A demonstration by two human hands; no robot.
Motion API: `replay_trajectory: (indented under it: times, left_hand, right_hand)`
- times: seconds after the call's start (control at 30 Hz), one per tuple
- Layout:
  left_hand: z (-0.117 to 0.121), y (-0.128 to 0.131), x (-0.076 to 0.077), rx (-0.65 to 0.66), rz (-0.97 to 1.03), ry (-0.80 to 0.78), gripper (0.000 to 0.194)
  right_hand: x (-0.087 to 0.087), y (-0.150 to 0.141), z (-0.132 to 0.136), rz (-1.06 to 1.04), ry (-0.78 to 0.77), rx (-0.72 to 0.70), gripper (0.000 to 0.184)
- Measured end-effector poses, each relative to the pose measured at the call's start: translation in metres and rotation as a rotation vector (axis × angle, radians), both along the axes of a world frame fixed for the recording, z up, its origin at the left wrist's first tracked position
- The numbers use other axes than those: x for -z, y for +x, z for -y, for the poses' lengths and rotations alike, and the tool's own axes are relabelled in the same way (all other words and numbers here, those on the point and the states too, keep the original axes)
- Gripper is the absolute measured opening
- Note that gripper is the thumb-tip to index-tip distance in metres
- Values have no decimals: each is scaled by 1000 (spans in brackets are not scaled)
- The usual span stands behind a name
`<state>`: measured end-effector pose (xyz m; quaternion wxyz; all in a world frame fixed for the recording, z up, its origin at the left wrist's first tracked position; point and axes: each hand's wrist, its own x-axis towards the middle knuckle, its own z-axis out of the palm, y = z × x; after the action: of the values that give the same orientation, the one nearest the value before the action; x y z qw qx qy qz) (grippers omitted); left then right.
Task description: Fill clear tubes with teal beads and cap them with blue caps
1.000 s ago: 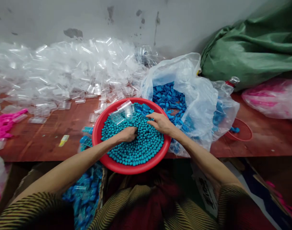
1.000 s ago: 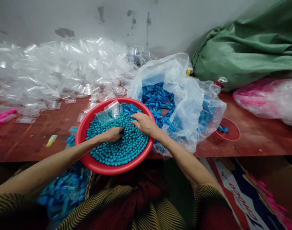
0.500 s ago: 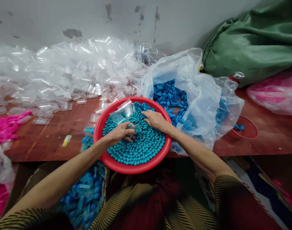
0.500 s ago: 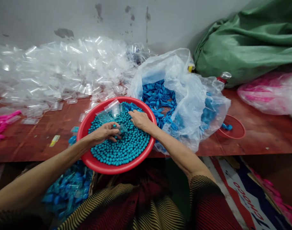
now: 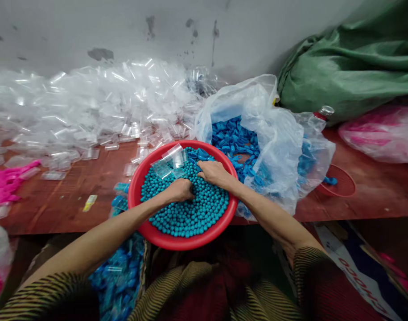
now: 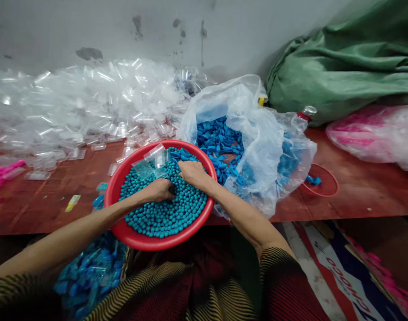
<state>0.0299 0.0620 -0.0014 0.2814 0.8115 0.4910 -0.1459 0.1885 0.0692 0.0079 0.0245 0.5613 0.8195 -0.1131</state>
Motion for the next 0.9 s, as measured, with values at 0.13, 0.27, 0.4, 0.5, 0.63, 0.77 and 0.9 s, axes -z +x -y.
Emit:
replay_trajectory:
  times: [0.13,0.27,0.4,0.5,0.63,0.77,0.9]
  left_hand:
    - [2,-3,12,-34,112,-70,20]
    - [11,-13,14,-105,213,-108,17]
    - [9,-3,19,-233,260,-64,9]
    - [3,4,23,-312,302,-101,8]
    - [0,5,24,-401,414,-250,23]
    - [5,6,23,-441,561,-408,31]
    - [4,5,22,-472,676,-534,31]
  right_hand:
    - [-5,6,10,25,3,0,26]
    - [-7,7,12,27,51,32,34]
    - [-2,-7,-3,-10,57,17,34]
    - [2,-15,-12,-36,-2,-31,29]
    - [4,-9,-16,-146,-50,-20,22]
    - [0,8,-9,-307,-10,72,27]
    - [-1,17,5,-153,117,-120,36]
